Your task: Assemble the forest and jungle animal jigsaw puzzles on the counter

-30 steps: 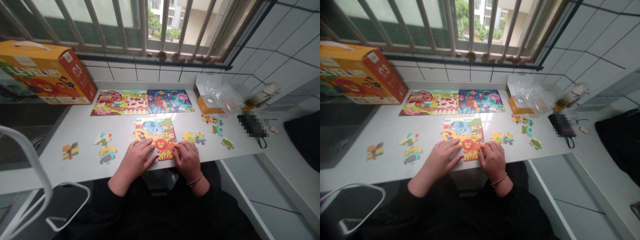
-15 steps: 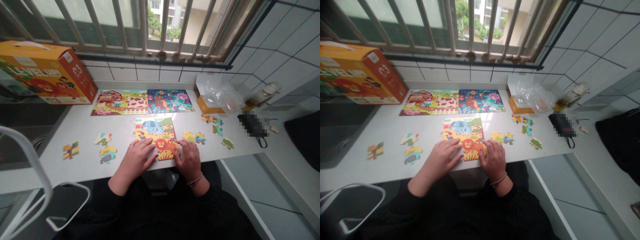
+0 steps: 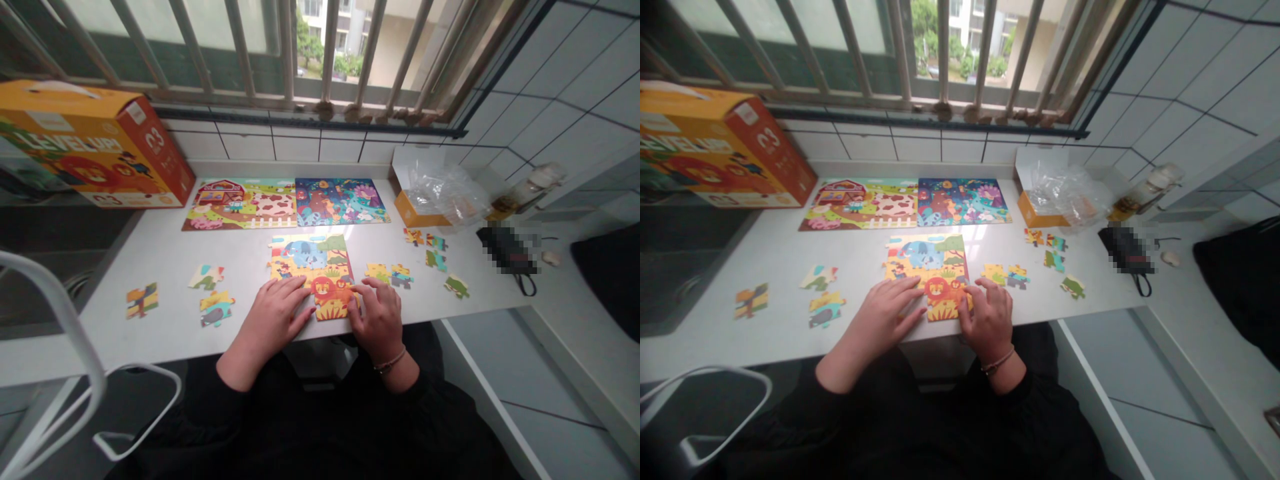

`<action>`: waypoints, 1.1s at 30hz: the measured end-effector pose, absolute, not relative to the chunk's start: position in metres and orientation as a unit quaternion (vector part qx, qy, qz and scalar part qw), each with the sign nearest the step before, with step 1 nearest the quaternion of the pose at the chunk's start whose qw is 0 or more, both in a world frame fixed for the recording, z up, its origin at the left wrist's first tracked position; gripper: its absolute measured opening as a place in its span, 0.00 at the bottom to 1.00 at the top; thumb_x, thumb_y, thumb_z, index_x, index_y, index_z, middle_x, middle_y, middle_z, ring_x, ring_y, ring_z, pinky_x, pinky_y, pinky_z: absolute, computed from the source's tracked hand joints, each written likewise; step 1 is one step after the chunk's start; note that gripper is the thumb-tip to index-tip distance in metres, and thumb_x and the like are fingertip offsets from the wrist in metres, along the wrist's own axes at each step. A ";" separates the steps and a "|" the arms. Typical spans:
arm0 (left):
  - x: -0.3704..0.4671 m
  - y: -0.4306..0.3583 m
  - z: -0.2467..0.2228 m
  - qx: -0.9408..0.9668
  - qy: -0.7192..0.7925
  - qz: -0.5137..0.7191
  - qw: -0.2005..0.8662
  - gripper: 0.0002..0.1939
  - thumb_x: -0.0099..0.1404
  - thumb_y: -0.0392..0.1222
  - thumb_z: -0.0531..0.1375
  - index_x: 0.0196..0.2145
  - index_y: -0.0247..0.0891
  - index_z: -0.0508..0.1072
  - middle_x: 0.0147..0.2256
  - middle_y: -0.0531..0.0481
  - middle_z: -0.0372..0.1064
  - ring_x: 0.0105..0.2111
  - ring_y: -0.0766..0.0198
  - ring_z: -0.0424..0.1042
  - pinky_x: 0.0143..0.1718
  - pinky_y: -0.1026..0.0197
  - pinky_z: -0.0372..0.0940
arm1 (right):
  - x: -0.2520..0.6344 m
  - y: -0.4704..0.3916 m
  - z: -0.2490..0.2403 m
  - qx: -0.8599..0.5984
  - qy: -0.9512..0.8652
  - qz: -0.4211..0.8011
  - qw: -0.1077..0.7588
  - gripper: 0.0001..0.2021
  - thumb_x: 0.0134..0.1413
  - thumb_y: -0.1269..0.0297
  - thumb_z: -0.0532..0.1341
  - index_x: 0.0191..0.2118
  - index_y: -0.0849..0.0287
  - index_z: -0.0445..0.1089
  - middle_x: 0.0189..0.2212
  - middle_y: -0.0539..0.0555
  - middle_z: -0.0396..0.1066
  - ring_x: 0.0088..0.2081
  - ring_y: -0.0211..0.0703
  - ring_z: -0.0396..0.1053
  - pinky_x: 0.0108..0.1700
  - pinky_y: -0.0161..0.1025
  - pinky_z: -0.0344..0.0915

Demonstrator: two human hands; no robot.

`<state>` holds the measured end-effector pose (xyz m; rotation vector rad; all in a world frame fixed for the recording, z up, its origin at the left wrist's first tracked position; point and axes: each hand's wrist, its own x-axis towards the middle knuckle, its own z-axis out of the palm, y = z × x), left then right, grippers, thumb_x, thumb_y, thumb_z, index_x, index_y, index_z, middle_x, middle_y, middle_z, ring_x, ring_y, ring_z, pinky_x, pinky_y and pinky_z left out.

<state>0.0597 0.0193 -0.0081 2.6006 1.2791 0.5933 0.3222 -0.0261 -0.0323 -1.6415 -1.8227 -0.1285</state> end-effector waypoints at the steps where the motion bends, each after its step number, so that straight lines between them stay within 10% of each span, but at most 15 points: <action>1: 0.060 0.019 -0.009 0.874 0.431 0.205 0.090 0.19 0.79 0.50 0.62 0.62 0.43 0.76 0.68 0.40 0.74 0.66 0.45 0.74 0.68 0.37 0.66 | 0.323 -0.026 -0.033 -0.634 -0.692 -0.056 0.342 0.10 0.72 0.61 0.62 0.54 0.54 0.77 0.58 0.63 0.74 0.59 0.61 0.71 0.63 0.59 0.64; 18: 0.023 0.009 -0.013 0.794 0.512 0.326 0.008 0.12 0.81 0.43 0.57 0.58 0.38 0.70 0.53 0.37 0.78 0.54 0.44 0.77 0.58 0.41 0.72 | 0.368 -0.030 -0.028 -0.716 -0.667 -0.084 0.186 0.24 0.76 0.54 0.58 0.66 0.65 0.72 0.52 0.69 0.77 0.53 0.62 0.72 0.56 0.53 0.68; 27: 0.028 0.010 -0.020 0.796 0.526 0.300 0.012 0.14 0.80 0.43 0.58 0.58 0.36 0.71 0.56 0.34 0.76 0.57 0.41 0.74 0.60 0.39 0.71 | 0.372 0.014 0.001 -0.774 -0.629 -0.036 0.063 0.17 0.74 0.50 0.65 0.48 0.62 0.79 0.44 0.68 0.79 0.45 0.60 0.77 0.44 0.48 0.68; 33: 0.029 0.008 -0.020 0.793 0.534 0.293 0.021 0.11 0.78 0.41 0.59 0.55 0.37 0.73 0.56 0.35 0.76 0.57 0.42 0.74 0.59 0.39 0.71 | 0.383 0.011 0.003 -0.736 -0.671 -0.046 0.080 0.15 0.73 0.56 0.64 0.52 0.62 0.79 0.45 0.66 0.83 0.44 0.58 0.80 0.43 0.46 0.70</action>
